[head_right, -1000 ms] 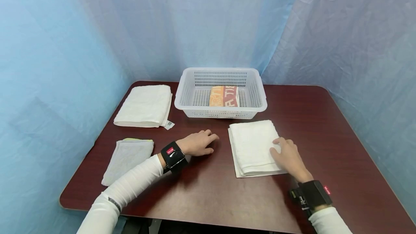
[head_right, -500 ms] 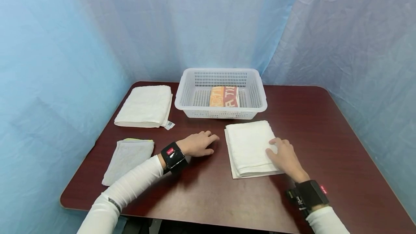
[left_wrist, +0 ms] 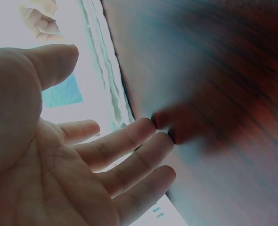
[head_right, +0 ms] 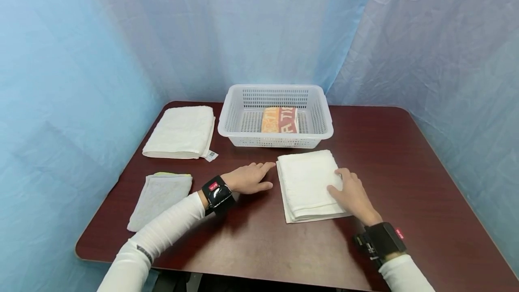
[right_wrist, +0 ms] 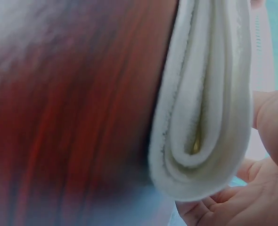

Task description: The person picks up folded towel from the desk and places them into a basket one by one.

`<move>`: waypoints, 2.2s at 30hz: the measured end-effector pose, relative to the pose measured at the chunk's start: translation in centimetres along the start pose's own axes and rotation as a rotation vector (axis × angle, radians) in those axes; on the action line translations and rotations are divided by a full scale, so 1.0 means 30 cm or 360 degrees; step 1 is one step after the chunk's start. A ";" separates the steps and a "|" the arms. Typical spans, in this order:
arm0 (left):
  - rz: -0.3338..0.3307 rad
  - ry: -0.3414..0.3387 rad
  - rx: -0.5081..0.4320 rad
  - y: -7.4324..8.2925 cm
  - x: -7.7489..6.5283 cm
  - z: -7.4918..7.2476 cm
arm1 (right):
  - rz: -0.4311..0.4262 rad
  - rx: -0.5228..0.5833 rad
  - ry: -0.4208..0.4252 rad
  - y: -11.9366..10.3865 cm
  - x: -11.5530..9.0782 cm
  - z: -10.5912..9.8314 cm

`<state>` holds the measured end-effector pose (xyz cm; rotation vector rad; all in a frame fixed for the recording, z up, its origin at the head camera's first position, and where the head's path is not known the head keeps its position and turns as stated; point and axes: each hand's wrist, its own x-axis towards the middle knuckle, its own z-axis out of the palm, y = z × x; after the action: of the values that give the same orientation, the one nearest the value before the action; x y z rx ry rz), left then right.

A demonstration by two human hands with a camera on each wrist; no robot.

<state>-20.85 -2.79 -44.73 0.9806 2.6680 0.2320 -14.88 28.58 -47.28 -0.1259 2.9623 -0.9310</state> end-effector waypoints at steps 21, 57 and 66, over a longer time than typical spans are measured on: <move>0.0029 -0.0041 -0.0389 0.045 0.046 -0.018 | 0.0152 -0.0045 -0.0367 -0.027 0.064 -0.058; -0.0197 -0.0047 -0.0956 0.097 0.069 -0.014 | 0.0109 0.0006 -0.0338 -0.033 0.065 -0.050; -0.0242 -0.0021 -0.1044 0.102 0.071 -0.006 | 0.0103 0.0003 -0.0345 -0.043 0.063 -0.044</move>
<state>-20.59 0.90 -44.24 0.5588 2.3656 0.9789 -16.76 28.10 -45.47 -0.1213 2.7497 -0.8537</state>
